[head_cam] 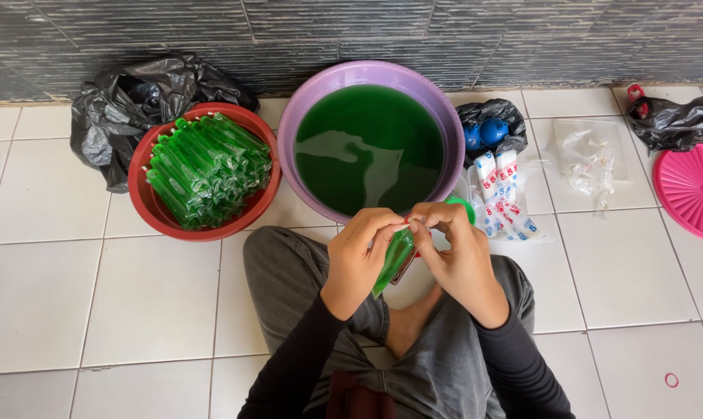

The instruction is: The person fills plastic bags with a green liquid using a funnel and a ladle, then secures the top of each bag with a rubber band and places it into a red basin.

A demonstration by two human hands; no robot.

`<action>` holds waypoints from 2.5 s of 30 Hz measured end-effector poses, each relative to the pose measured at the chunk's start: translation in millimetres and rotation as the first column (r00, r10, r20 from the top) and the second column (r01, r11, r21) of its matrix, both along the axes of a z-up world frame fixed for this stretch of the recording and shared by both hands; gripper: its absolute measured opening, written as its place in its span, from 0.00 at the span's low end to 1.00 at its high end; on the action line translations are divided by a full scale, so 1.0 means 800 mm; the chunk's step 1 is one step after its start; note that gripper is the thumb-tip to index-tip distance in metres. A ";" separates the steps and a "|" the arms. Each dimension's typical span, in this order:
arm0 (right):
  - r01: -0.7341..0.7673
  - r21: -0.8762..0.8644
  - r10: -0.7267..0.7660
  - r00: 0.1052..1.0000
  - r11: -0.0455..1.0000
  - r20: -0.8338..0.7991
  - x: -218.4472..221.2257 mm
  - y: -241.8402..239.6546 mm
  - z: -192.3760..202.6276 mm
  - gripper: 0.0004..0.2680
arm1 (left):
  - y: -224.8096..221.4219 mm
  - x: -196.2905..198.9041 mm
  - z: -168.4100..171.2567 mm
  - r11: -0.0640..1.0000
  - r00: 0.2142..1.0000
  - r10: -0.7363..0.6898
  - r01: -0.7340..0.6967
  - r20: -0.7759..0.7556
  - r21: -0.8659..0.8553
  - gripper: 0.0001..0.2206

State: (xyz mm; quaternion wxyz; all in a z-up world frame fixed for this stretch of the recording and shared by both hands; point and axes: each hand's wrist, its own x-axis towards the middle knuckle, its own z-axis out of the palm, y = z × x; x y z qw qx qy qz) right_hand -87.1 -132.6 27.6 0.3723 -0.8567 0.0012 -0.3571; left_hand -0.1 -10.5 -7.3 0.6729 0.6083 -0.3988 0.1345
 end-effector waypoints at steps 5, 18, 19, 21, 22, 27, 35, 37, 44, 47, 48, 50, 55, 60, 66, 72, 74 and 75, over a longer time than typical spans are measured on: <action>-0.001 -0.063 0.002 1.000 0.998 0.018 0.007 -0.002 -0.008 0.07 | -0.003 -0.004 -0.009 0.998 0.998 0.057 -0.057 -0.030 -0.017 0.04; -0.148 -0.207 0.100 0.969 0.967 -0.226 0.013 -0.009 0.057 0.04 | 0.004 -0.008 -0.016 0.998 0.986 0.058 -0.060 -0.157 -0.008 0.03; -0.146 -0.208 0.099 0.970 0.967 -0.224 0.013 -0.010 0.059 0.04 | 0.003 -0.010 -0.016 0.998 0.986 0.056 -0.059 -0.156 -0.009 0.03; -0.191 -0.202 0.129 0.951 0.961 -0.282 0.013 -0.011 0.064 0.03 | 0.003 -0.013 -0.016 0.987 0.954 -0.147 0.127 -0.261 -0.094 0.08; -0.190 -0.203 0.129 0.951 0.961 -0.280 0.013 -0.013 0.066 0.03 | 0.006 -0.013 -0.018 0.987 0.954 -0.148 0.127 -0.260 -0.095 0.08; -0.193 -0.183 0.116 0.924 0.964 -0.366 0.014 -0.019 0.067 0.03 | 0.006 -0.016 -0.043 0.948 0.941 -0.162 0.232 -0.298 0.219 0.29; -0.205 0.009 0.197 0.929 0.979 -0.313 0.025 -0.033 0.054 0.05 | -0.001 -0.019 -0.088 0.909 0.788 -0.398 0.408 -0.470 -0.087 0.19; -0.203 0.034 0.203 0.933 0.979 -0.298 0.029 -0.038 0.046 0.07 | 0.002 -0.019 -0.097 0.889 0.722 -0.444 0.428 -0.530 -0.162 0.19; -0.152 0.467 0.360 0.845 0.871 -0.395 0.046 -0.048 -0.077 0.13 | 0.029 0.011 -0.101 0.913 0.663 -0.406 0.321 -0.629 -0.250 0.19; -0.127 0.607 0.474 0.754 0.784 -0.455 0.048 -0.029 -0.143 0.16 | 0.044 0.033 -0.110 0.944 0.681 -0.329 0.216 -0.654 -0.251 0.19; -0.109 0.650 0.519 0.706 0.752 -0.482 0.049 -0.020 -0.164 0.17 | 0.049 0.041 -0.116 0.958 0.693 -0.282 0.162 -0.663 -0.239 0.18; -0.110 0.728 0.574 0.698 0.676 -0.427 0.059 0.015 -0.156 0.16 | 0.062 0.051 -0.113 0.974 0.696 -0.215 0.097 -0.685 -0.206 0.19; -0.062 0.856 0.613 0.724 0.514 -0.316 0.109 0.059 -0.209 0.12 | 0.091 0.085 -0.120 0.995 0.664 0.039 -0.092 -0.747 -0.030 0.21; -0.054 0.767 0.444 0.841 0.639 -0.310 0.194 0.103 -0.271 0.11 | 0.119 0.124 -0.114 0.960 0.619 0.280 -0.202 -0.734 0.196 0.23; -0.203 0.652 0.478 0.833 0.731 -0.277 0.314 0.165 -0.295 0.15 | 0.149 0.200 -0.185 0.877 0.599 0.477 -0.371 -0.643 0.305 0.21; -0.222 0.565 0.409 0.884 0.795 -0.228 0.432 0.235 -0.307 0.14 | 0.198 0.328 -0.251 0.641 0.616 0.749 -0.579 -0.244 0.505 0.20; -0.256 0.471 0.394 0.892 0.845 -0.223 0.455 0.244 -0.320 0.14 | 0.214 0.356 -0.268 0.598 0.625 0.763 -0.587 -0.163 0.546 0.17; -0.278 0.370 0.373 0.903 0.887 -0.215 0.465 0.250 -0.326 0.14 | 0.222 0.367 -0.275 0.557 0.638 0.765 -0.592 -0.082 0.583 0.15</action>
